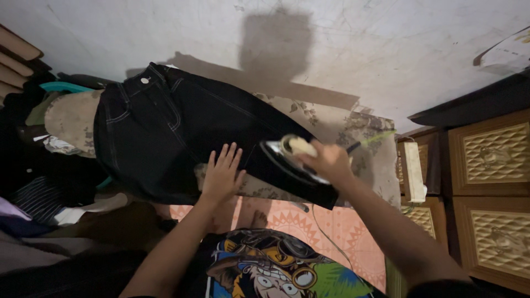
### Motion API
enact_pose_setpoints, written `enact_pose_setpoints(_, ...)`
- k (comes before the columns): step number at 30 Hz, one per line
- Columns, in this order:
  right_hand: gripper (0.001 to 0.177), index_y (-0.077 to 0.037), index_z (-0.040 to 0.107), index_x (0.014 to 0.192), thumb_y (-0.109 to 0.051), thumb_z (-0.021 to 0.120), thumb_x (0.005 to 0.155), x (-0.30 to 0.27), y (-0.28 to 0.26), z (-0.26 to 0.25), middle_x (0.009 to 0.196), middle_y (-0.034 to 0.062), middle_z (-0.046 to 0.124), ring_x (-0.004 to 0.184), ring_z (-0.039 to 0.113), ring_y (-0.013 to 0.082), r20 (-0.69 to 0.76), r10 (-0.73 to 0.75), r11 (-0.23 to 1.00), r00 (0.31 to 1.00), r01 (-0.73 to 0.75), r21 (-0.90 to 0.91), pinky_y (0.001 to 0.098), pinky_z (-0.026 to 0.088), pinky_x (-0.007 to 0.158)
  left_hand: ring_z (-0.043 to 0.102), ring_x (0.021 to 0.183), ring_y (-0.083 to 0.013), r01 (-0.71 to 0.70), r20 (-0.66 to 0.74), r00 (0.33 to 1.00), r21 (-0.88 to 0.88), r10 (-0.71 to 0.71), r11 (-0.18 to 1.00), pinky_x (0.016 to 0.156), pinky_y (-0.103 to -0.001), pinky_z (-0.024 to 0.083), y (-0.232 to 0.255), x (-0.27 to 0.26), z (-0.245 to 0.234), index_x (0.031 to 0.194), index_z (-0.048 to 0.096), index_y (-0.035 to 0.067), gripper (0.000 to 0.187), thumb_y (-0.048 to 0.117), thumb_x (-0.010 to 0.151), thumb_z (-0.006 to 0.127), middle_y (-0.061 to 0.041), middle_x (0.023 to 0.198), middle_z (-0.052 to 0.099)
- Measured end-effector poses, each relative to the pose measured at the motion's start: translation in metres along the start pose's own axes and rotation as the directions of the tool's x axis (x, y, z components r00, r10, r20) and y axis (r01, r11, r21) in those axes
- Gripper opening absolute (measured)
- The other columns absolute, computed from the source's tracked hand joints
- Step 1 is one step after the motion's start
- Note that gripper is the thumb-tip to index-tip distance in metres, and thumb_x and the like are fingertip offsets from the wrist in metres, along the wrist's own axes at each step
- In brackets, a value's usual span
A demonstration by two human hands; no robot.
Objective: The person irons a pair of black jeans on a small ironing board. They repeatedly smooth the fabric with their hands and move the iron across different sections, including the legs and waist, before folding the jeans and placing them on a nearby surface.
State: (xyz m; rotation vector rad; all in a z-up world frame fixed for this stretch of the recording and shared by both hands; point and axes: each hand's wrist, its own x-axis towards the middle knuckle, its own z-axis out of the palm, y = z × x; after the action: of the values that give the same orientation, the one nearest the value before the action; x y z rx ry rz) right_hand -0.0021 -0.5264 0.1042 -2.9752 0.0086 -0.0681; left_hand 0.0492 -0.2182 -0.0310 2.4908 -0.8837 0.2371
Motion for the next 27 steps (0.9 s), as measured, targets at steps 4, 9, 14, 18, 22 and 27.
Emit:
enact_pose_setpoints(4,0.058,-0.015,0.072,0.116,-0.065,0.067,0.087,0.053,0.0,0.001,0.079,0.0189,0.074,0.07,0.072,0.038,-0.023,0.055,0.998,0.998,-0.054,0.027,0.0488,0.057,0.064,0.029,0.152,-0.0369,-0.023,0.062,0.998,0.032,0.021,0.999,0.12,-0.061,0.019,0.001,-0.002,-0.003,0.153,0.047,0.027,0.056,0.044,0.1,0.049,-0.015,0.163,0.035)
enact_pose_setpoints(9,0.061,-0.011,0.077,0.105,-0.068,0.068,0.087,0.11,0.0,0.002,0.085,0.0201,0.074,0.082,0.073,0.0386,-0.05,0.172,0.978,0.984,-0.165,0.13,0.0499,0.055,0.073,0.026,0.151,-0.0408,-0.036,0.096,0.995,0.058,0.03,0.998,0.121,-0.061,0.017,0.001,0.0,-0.007,0.152,0.048,0.033,0.053,0.047,0.101,0.046,-0.017,0.163,0.033)
enact_pose_setpoints(14,0.059,-0.011,0.076,0.104,-0.066,0.067,0.085,0.089,0.02,-0.004,0.084,0.0212,0.073,0.08,0.071,0.0408,-0.055,0.211,0.961,0.976,-0.197,0.194,0.0513,0.054,0.073,0.026,0.152,-0.0401,-0.031,0.098,0.995,0.055,0.025,0.998,0.12,-0.061,0.017,0.003,0.0,-0.004,0.151,0.049,0.033,0.052,0.049,0.101,0.046,-0.016,0.164,0.033)
enact_pose_setpoints(18,0.06,-0.007,0.074,0.092,-0.067,0.069,0.087,0.041,0.059,-0.005,0.081,0.0223,0.072,0.078,0.071,0.0413,-0.006,0.256,0.963,0.967,-0.255,0.087,0.0516,0.054,0.072,0.026,0.151,-0.0394,-0.025,0.095,0.995,0.062,0.019,0.998,0.121,-0.06,0.017,0.001,-0.001,-0.005,0.15,0.05,0.033,0.052,0.049,0.1,0.047,-0.015,0.163,0.034)
enact_pose_setpoints(22,0.059,-0.008,0.074,0.094,-0.066,0.072,0.083,0.009,0.089,-0.005,0.078,0.0214,0.072,0.074,0.071,0.0409,-0.039,0.213,0.977,0.976,-0.214,-0.015,0.0503,0.055,0.069,0.03,0.149,-0.0397,-0.022,0.074,0.997,0.029,0.02,0.999,0.12,-0.061,0.019,0.002,0.0,-0.006,0.148,0.053,0.029,0.053,0.045,0.098,0.052,-0.016,0.16,0.037)
enact_pose_setpoints(27,0.056,-0.014,0.074,0.107,-0.061,0.072,0.076,-0.015,0.053,-0.019,0.072,0.0164,0.072,0.057,0.072,0.0349,0.113,0.029,0.989,0.993,-0.046,0.143,0.0445,0.056,0.058,0.04,0.146,-0.0406,0.053,-0.113,0.992,-0.03,-0.056,0.998,0.118,-0.061,0.028,-0.007,-0.008,-0.015,0.145,0.056,0.011,0.054,0.028,0.094,0.062,-0.02,0.154,0.047)
